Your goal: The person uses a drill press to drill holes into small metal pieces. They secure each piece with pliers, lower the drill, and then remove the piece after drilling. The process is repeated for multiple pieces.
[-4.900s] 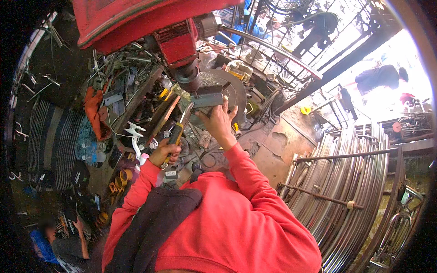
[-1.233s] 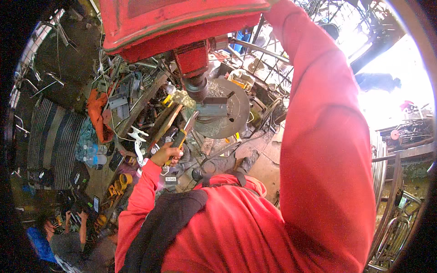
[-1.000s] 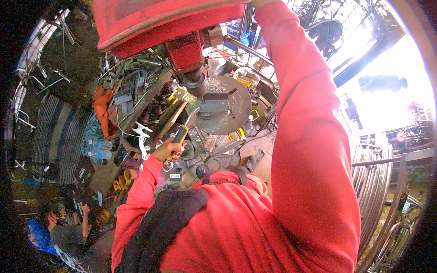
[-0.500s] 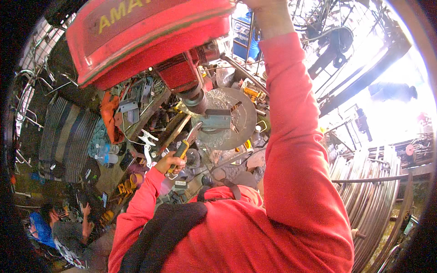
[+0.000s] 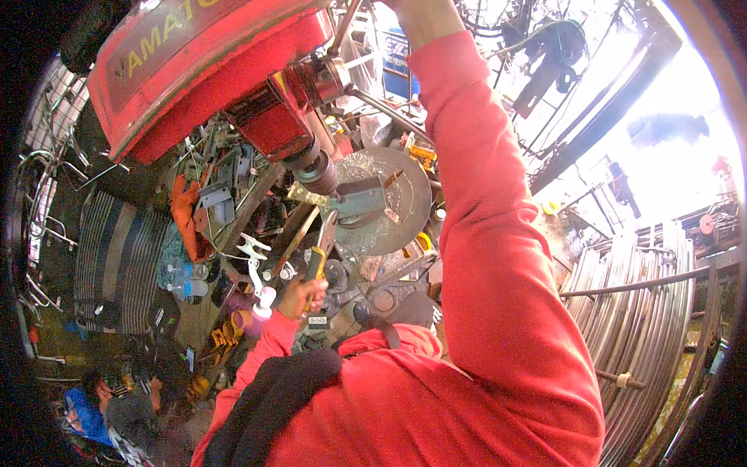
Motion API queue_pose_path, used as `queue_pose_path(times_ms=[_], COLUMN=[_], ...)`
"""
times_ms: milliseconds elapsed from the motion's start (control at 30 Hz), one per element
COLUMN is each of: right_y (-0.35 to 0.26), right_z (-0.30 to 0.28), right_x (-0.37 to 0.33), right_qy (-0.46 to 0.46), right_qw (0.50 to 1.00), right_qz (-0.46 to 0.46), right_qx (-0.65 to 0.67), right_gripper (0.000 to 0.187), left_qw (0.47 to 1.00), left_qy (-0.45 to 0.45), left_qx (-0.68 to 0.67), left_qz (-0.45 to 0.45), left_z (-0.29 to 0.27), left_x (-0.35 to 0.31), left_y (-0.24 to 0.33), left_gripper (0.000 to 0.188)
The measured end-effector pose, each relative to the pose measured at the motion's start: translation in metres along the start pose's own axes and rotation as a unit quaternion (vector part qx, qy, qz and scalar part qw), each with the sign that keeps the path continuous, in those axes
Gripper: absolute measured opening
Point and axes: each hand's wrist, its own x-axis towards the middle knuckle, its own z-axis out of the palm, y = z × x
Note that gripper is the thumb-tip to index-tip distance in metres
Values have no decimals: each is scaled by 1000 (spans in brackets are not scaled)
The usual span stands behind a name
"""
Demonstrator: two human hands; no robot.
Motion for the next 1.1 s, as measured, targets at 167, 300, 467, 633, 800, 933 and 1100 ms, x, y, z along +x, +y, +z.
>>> queue_pose_path(times_ms=[167, 300, 467, 633, 800, 933, 1100], right_y=[-2, 9, 21, 7, -4, 5, 26], right_z=[-5, -10, -12, 8, 25, 19, -23], right_x=[5, 10, 10, -12, -23, -19, 16], right_qy=[-10, 4, 123, 7, 61, 40, 99], right_qw=[1000, 1000, 992, 997, 997, 999, 994], right_qz=[-3, 8, -31, 56, 38, -16, 42], right_qx=[-6, -6, -16, 47, 6, -7, 9], right_gripper=[42, 44, 54, 54, 49, 44, 43], left_qw=[994, 991, 989, 986, 987, 987, 991], left_qy=[24, 20, 49, 37, 37, 37, 35], left_qx=[-107, -119, -137, -158, -152, -151, -119], left_qz=[23, 64, 27, 36, 28, 41, 43], left_z=[46, 51, 64, 76, 73, 71, 70], left_x=[-4, 3, 2, -2, 1, 0, 3], left_y=[-32, -42, -38, -33, -34, -33, -39], left_gripper=[21, 23, 22, 24, 24, 25, 26])
